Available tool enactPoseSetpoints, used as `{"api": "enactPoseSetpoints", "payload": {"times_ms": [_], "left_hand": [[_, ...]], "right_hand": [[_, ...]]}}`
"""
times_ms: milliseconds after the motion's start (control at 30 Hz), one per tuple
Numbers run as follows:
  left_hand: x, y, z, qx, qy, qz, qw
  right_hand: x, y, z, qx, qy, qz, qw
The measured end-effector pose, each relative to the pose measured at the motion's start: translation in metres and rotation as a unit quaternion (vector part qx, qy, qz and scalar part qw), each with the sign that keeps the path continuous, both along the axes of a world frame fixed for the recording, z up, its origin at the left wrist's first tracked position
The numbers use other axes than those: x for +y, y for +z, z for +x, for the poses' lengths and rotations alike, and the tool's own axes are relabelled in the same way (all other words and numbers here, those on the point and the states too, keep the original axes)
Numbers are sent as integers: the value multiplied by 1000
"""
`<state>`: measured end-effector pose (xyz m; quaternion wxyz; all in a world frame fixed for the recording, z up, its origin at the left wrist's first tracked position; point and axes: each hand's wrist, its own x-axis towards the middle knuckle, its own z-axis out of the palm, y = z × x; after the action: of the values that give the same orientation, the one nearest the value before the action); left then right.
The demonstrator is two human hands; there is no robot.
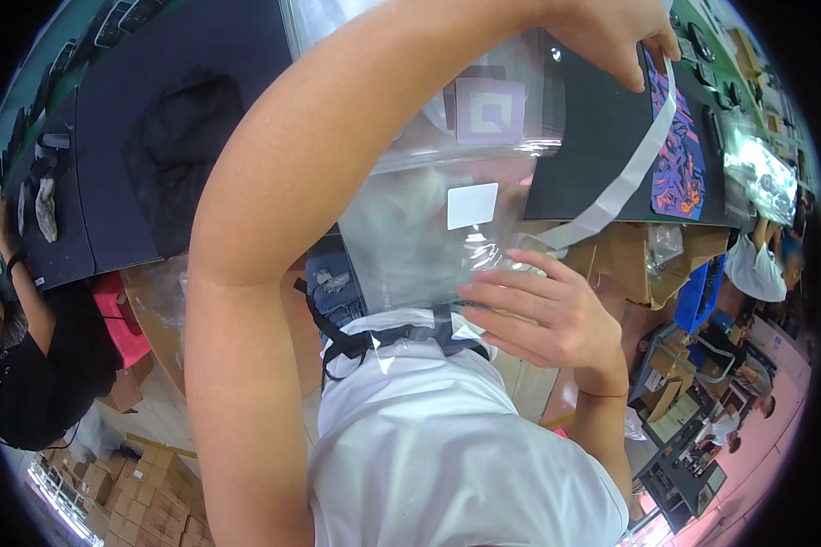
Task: The person is peeling square stickers from a roll and applying them to clear plastic packaging bags containing electronic components.
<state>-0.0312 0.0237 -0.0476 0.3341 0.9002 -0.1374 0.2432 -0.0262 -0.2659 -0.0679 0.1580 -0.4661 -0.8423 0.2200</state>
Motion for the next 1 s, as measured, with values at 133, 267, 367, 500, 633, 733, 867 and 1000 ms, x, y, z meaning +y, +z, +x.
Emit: {"api": "enactPoseSetpoints", "payload": {"times_ms": [133, 267, 367, 500, 633, 733, 867, 1000], "left_hand": [[-2, 3, -21, -15, 12, -10, 1000], [-2, 4, -6, -44, 3, -130, 991], [0, 5, -4, -56, -32, -223, 973], [4, 35, -38, 52, -111, -417, 901], [-1, 18, -17, -55, -101, -474, 873], [-10, 30, -18, -46, -124, -477, 869], [-19, 38, -24, -24, -128, -451, 883], [-25, 70, -44, -2, -183, -538, 823]], "right_hand": [[6, 3, 2, 87, -12, 103, 991], [30, -19, -14, 205, -288, 180, 918], [64, -36, -14, 286, -290, 158, 900], [81, -49, -7, 257, -315, 216, 888], [86, -44, -17, 240, -326, 288, 868], [82, -49, -13, 357, -312, 229, 850], [82, -39, -28, 481, -394, 163, 767], [80, -41, -28, 433, -423, 108, 788]]}}
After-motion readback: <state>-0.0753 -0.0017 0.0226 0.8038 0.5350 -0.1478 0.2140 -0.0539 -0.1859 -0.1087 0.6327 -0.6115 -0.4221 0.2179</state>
